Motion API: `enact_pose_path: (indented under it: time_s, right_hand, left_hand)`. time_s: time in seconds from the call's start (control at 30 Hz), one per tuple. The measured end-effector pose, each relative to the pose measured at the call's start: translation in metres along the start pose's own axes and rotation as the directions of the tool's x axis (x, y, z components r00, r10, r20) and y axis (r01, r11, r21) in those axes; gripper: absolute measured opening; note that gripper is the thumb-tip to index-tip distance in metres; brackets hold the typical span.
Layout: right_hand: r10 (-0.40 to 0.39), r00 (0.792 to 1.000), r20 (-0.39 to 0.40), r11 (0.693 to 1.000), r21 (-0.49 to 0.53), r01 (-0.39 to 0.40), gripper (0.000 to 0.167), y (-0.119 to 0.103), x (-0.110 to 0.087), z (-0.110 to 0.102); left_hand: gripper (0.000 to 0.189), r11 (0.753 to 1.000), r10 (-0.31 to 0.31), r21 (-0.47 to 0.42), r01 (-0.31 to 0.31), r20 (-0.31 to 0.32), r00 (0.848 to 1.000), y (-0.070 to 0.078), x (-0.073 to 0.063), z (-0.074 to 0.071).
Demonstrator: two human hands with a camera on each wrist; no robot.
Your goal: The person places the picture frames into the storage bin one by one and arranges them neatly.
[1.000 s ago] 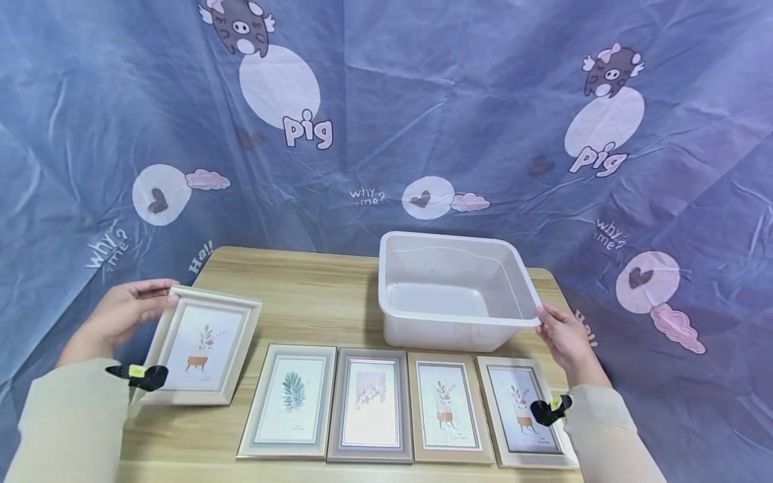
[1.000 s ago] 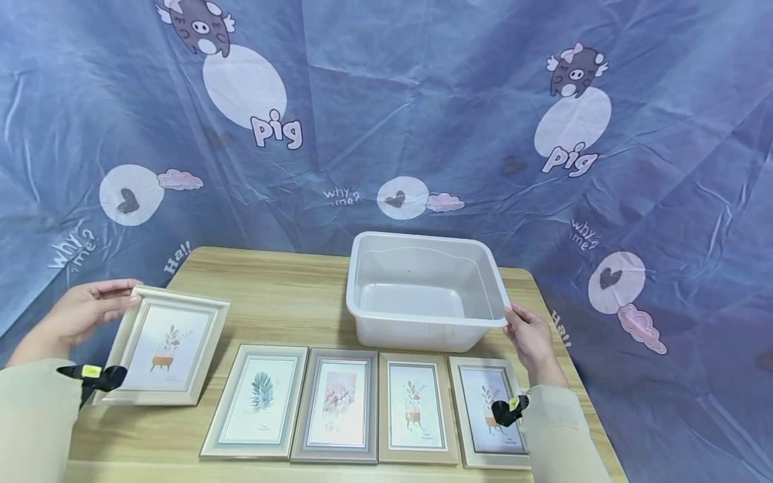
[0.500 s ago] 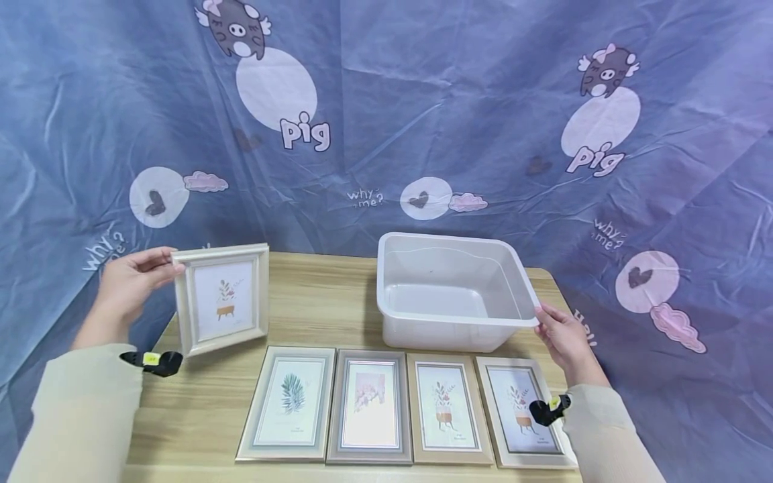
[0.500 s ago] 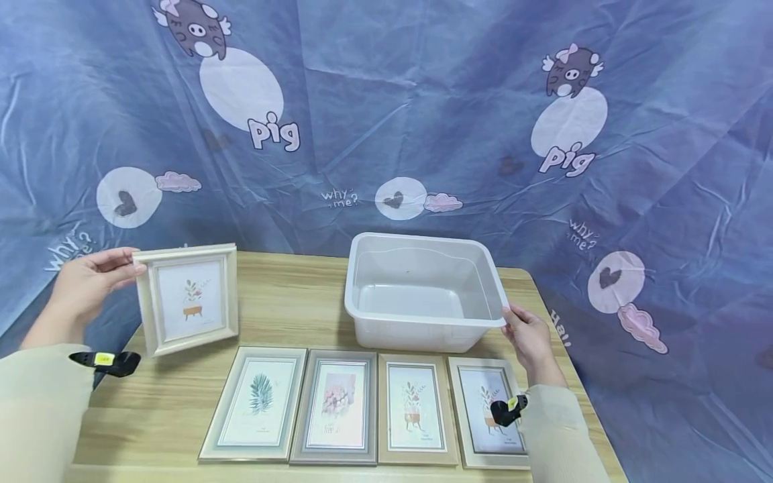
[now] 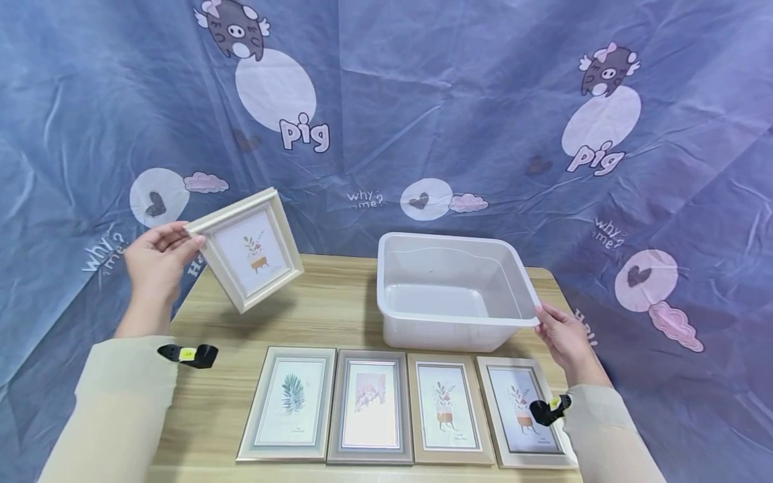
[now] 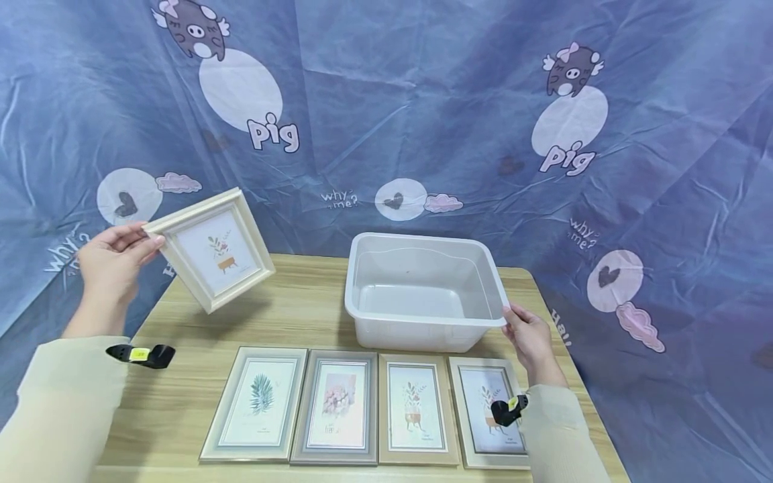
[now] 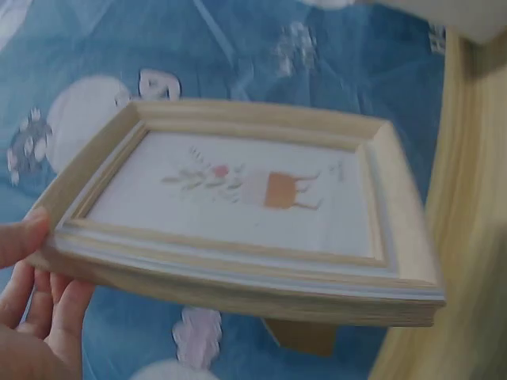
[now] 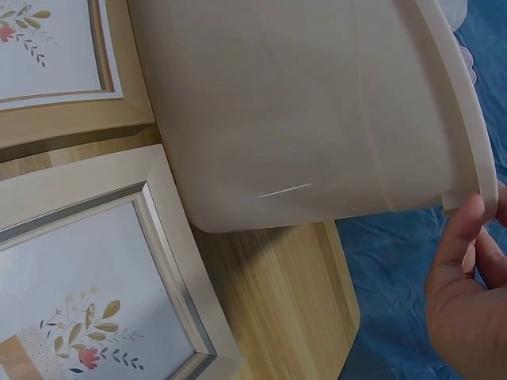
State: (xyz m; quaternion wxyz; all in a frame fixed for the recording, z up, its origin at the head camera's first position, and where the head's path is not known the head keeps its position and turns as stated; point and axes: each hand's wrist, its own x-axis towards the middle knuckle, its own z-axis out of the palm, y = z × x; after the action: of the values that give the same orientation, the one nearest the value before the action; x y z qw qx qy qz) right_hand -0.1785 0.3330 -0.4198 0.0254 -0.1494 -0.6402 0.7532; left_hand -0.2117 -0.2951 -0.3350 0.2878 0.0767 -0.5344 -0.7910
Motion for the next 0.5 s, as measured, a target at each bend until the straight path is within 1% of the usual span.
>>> enact_pose_path:
  time_s: [0.07, 0.13, 0.27, 0.5]
  right_hand:
    - [-0.001, 1.0, -0.003, 1.0, -0.005, 0.001, 0.022, 0.0, 0.0, 0.001]
    - [0.001, 1.0, -0.003, 1.0, -0.006, -0.001, 0.02, -0.001, -0.001, 0.001]
    - [0.009, 1.0, -0.008, 1.0, 0.001, -0.009, 0.021, -0.001, 0.0, 0.002]
    - [0.015, 1.0, -0.013, 1.0, 0.008, -0.015, 0.022, 0.0, 0.002, 0.002]
  left_hand:
    - [0.033, 0.999, 0.032, -0.033, -0.032, -0.018, 0.999, 0.001, -0.003, 0.011]
    - [0.033, 0.997, 0.063, -0.051, -0.064, -0.023, 0.998, 0.001, -0.005, 0.021]
    - [0.032, 0.993, 0.112, -0.044, -0.113, -0.026, 0.993, 0.002, -0.011, 0.041]
    - [0.031, 0.992, 0.127, -0.018, -0.127, -0.021, 0.992, 0.005, -0.021, 0.077]
